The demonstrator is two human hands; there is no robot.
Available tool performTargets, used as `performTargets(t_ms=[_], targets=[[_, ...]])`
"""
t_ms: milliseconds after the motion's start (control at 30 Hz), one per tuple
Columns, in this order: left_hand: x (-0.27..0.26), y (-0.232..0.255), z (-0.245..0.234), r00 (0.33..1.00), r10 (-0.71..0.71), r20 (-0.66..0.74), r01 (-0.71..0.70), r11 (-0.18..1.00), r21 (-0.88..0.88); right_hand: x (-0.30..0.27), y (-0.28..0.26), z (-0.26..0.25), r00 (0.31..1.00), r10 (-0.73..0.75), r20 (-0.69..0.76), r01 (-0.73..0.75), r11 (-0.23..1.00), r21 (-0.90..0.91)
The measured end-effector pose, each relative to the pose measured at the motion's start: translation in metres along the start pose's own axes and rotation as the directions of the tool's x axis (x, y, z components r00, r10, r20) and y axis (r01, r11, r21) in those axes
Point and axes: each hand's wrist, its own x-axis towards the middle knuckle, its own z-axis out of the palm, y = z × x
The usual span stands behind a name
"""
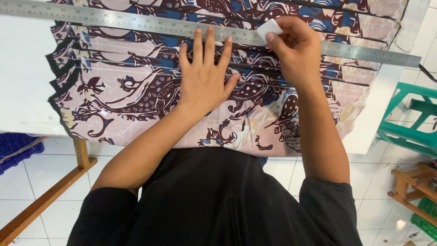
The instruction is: The person uses a metal ruler and white chalk to draw straight lines across a stack of patterned fabric pieces on a table. They repeatedly reposition the ruler and mark new lines, creating a series of parallel guidelines across the fabric.
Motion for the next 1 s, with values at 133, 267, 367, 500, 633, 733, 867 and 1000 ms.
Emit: performTargets(t_ms=[133, 267, 367, 500, 633, 733, 867, 1000], targets=[[0.0, 0.001, -0.002, 0.999, 0.007, -0.037, -0.006, 1.0, 0.027, 0.02, -0.024, 0.021, 0.97, -0.225, 0.092, 0.243, 0.914, -0.325], [0.001, 0.0, -0.003, 0.999, 0.014, -0.041, -0.013, 0.999, 0.037, 0.032, -0.037, 0.034, 0.94, -0.305, 0.152, 0.341, 0.848, -0.406], [0.001, 0.0, -0.003, 0.999, 0.02, -0.042, -0.018, 0.999, 0.041, 0.037, -0.038, 0.036, 0.919, -0.344, 0.195, 0.395, 0.775, -0.494], [0.002, 0.0, -0.005, 0.999, 0.022, -0.042, -0.02, 0.999, 0.047, 0.04, -0.034, 0.036, 0.855, -0.446, 0.263, 0.512, 0.651, -0.56], [0.004, 0.0, -0.006, 0.998, 0.034, -0.05, -0.031, 0.997, 0.07, 0.042, -0.028, 0.032, 0.814, -0.491, 0.31, 0.572, 0.589, -0.571], [0.004, 0.0, -0.008, 0.997, 0.043, -0.07, -0.038, 0.996, 0.082, 0.043, -0.025, 0.027, 0.793, -0.509, 0.336, 0.6, 0.553, -0.578], [0.004, 0.0, -0.011, 0.996, 0.047, -0.078, -0.04, 0.995, 0.086, 0.039, -0.023, 0.014, 0.793, -0.5, 0.347, 0.602, 0.556, -0.573], [0.004, -0.002, -0.013, 0.994, 0.073, -0.08, -0.065, 0.993, 0.098, 0.028, -0.018, -0.01, 0.803, -0.479, 0.354, 0.587, 0.539, -0.604]])
